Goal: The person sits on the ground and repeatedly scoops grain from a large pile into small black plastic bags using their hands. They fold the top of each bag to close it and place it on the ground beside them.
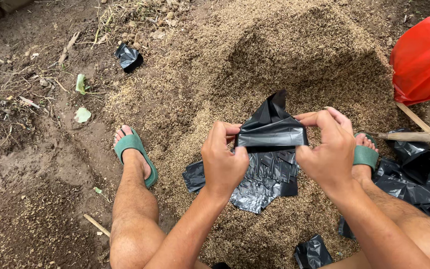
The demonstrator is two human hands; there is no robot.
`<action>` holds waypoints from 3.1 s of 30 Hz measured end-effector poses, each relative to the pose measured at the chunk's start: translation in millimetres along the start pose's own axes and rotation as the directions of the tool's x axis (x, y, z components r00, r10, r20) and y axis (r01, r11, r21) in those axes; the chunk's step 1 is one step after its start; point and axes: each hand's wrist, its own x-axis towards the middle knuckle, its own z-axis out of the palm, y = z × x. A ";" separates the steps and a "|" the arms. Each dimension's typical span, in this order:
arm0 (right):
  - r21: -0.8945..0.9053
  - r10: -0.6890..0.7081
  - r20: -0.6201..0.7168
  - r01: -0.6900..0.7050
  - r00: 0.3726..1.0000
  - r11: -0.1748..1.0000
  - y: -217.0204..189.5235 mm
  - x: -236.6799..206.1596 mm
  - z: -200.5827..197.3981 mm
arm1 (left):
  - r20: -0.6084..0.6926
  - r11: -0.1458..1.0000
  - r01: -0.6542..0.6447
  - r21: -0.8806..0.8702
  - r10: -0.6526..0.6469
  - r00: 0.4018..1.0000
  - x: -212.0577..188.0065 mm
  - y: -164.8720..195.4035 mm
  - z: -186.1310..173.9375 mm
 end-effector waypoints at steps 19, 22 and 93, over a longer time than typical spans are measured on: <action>-0.125 -0.150 0.021 0.152 0.988 0.981 -11.2 2.0 14.7 | 0.025 0.984 -0.059 0.169 0.055 0.998 -6.3 -6.7 10.6; -0.161 -0.135 0.007 0.134 0.991 0.978 -6.7 2.1 13.6 | 0.022 0.968 -0.045 0.246 0.041 0.999 -4.4 -9.8 10.9; 0.032 0.074 0.344 -0.090 0.936 0.995 7.5 -20.7 32.8 | 0.285 0.914 -0.246 0.323 0.154 0.946 -19.0 19.6 17.4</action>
